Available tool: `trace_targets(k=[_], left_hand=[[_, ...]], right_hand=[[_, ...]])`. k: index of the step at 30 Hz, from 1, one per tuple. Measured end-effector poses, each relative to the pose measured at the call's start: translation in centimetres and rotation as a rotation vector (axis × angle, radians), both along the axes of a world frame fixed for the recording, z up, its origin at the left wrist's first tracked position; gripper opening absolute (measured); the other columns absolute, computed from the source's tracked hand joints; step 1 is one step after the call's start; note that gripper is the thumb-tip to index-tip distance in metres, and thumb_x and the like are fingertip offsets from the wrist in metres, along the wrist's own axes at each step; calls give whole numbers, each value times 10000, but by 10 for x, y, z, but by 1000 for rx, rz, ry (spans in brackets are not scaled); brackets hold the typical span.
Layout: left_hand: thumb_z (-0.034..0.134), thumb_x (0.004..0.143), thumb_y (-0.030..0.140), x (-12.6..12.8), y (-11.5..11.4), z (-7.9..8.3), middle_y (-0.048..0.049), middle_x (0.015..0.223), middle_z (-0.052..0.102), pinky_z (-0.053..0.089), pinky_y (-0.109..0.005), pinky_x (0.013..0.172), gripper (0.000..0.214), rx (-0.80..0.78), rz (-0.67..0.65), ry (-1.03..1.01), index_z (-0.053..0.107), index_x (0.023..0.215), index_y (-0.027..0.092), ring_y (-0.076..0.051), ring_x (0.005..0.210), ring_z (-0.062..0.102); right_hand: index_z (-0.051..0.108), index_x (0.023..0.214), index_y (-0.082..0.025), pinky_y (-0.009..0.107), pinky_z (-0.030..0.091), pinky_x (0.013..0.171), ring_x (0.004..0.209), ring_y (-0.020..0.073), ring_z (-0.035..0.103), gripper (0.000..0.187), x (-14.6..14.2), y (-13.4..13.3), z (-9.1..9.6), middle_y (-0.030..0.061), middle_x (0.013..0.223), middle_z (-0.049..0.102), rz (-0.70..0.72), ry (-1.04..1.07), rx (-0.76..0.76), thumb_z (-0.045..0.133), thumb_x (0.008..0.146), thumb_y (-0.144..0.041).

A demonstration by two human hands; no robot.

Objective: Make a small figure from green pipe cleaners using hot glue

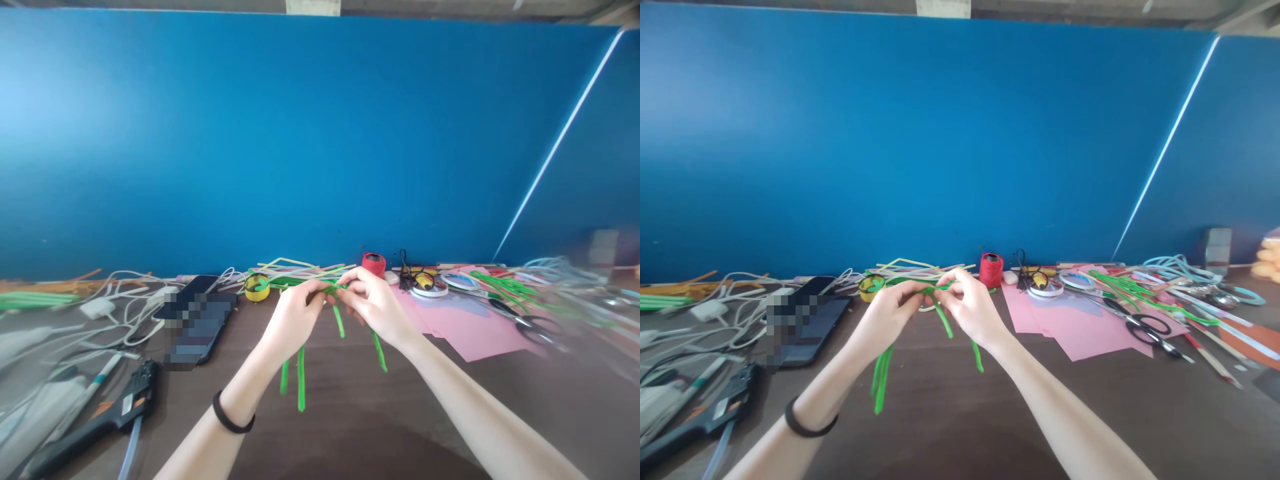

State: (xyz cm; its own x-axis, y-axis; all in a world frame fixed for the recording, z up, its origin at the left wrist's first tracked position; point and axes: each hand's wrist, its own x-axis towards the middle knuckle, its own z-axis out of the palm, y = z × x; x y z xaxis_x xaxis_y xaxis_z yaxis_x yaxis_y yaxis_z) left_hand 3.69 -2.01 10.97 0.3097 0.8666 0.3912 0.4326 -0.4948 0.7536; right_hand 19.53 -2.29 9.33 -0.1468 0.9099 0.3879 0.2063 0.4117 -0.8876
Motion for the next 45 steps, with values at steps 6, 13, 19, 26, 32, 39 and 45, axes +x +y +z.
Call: trace_targets(k=[6,13,19,26,32,39,45], left_hand=[[458,779,176,-7,6,4,1,641,583,420,-238,560,171,-229,-197,-124,621,813,134,-92,506,514],[417,819,223,-4,4,-3,53,585,515,321,-226,491,184,-240,-194,-72,483,983,171,-95,498,412],[413,824,284,-12,3,3,54,544,410,269,-237,510,196,-160,-140,156,483,676,176,-97,512,371],[439,827,313,-26,2,16,42,562,425,262,-218,501,235,-345,-389,158,571,721,150,-82,525,355],[469,819,326,-22,3,11,43,539,472,329,-215,507,203,-341,-391,-14,563,743,162,-84,498,399],[573,762,279,-9,3,5,-35,773,687,443,-265,725,147,-73,-149,-164,666,755,164,-171,776,608],[505,823,300,-2,-2,-3,-38,786,677,419,-244,631,246,198,12,30,680,947,179,-157,714,591]], right_hand=[[569,975,-174,188,257,355,346,45,447,234,3,0,5,-16,662,576,272,-38,-156,481,860,-359],[550,974,-158,186,276,360,363,57,402,217,4,0,6,-55,541,472,193,-79,-199,480,856,-326],[566,694,-141,215,315,508,537,81,421,193,6,-6,15,-20,596,495,97,-263,8,497,833,-256],[658,851,-158,242,365,611,686,130,516,216,20,-8,23,23,778,621,254,-410,3,520,829,-323],[587,793,-156,211,308,469,512,80,414,235,18,-7,18,-25,595,479,252,-249,-46,496,850,-365],[392,795,-211,173,265,337,361,62,367,178,2,-7,11,-85,483,438,223,94,-55,479,869,-348],[372,762,-213,153,211,308,341,49,330,211,-5,-7,9,-95,452,421,110,239,-33,505,852,-350]])
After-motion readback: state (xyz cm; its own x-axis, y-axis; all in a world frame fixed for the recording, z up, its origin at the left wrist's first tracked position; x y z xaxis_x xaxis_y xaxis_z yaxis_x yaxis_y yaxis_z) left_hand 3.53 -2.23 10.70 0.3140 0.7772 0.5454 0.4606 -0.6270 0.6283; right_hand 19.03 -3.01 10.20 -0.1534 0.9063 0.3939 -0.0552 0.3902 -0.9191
